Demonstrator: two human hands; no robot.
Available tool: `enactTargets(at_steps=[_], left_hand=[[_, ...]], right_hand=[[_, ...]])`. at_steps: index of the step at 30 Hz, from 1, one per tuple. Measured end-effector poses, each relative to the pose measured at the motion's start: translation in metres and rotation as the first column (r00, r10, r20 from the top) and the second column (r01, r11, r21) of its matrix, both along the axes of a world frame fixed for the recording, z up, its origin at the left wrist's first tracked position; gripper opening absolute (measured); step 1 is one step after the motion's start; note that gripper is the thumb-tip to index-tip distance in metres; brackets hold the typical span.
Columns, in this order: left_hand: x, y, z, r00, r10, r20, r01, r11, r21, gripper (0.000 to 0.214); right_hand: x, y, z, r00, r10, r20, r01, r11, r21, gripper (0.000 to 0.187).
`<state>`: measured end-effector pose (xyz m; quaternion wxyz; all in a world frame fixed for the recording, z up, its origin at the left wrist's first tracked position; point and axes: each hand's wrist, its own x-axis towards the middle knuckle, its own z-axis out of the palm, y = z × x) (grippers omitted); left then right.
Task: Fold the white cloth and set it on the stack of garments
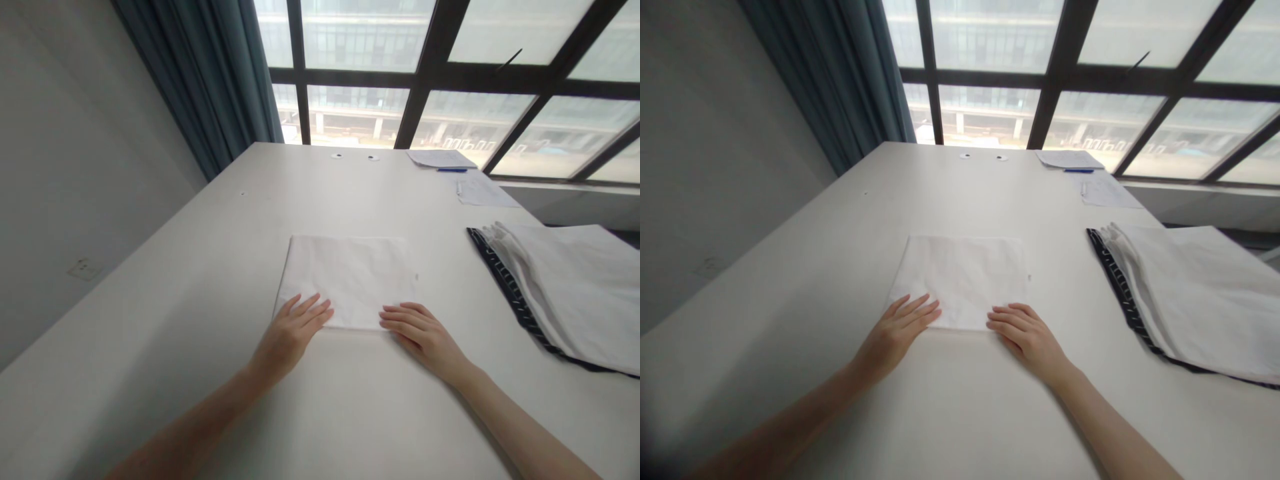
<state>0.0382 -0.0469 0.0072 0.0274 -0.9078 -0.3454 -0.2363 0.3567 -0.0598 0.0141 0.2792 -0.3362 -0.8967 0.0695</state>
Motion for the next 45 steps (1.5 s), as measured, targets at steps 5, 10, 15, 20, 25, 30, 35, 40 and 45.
enactTargets(at_steps=[5,10,15,20,25,30,35,40,45], left_hand=[[0.001,-0.001,0.006,0.998,-0.018,0.058,0.017,0.999,0.029,0.037],[0.002,-0.002,0.009,0.997,-0.027,0.077,0.023,0.998,0.055,0.033],[0.004,-0.003,0.009,0.998,0.000,0.057,0.000,1.000,0.009,0.039],[0.005,-0.004,0.010,0.996,0.044,0.073,-0.047,0.998,0.036,0.048],[0.003,-0.007,0.011,0.998,0.029,0.057,-0.027,0.999,-0.035,0.057],[0.002,-0.009,0.016,1.000,0.021,0.008,-0.020,0.989,-0.144,0.070],[0.003,-0.008,0.016,0.999,0.018,0.037,-0.011,0.983,-0.183,0.070],[0.001,-0.007,0.011,0.991,0.046,0.129,-0.031,0.993,-0.113,0.057],[-0.001,-0.007,0.010,0.978,0.050,0.204,-0.034,0.996,-0.081,0.044]], right_hand=[[0.000,-0.002,0.003,0.995,-0.013,-0.094,0.017,0.999,0.040,0.030],[0.001,-0.004,0.004,0.990,-0.050,-0.130,0.061,0.995,0.080,0.033],[0.001,-0.006,0.005,0.987,-0.095,-0.133,0.109,0.989,0.102,0.033],[-0.001,-0.006,0.009,0.985,-0.098,-0.140,0.114,0.987,0.110,0.031],[-0.004,-0.005,0.008,0.993,-0.083,-0.080,0.087,0.995,0.047,0.026],[-0.004,-0.003,0.007,0.996,-0.081,-0.041,0.079,0.996,-0.048,0.026],[-0.002,-0.003,0.006,0.993,-0.103,-0.049,0.098,0.990,-0.106,0.028],[-0.001,-0.003,0.005,0.992,-0.116,-0.052,0.110,0.988,-0.104,0.028],[0.000,-0.003,0.003,0.988,-0.134,-0.073,0.129,0.989,-0.074,0.028]])
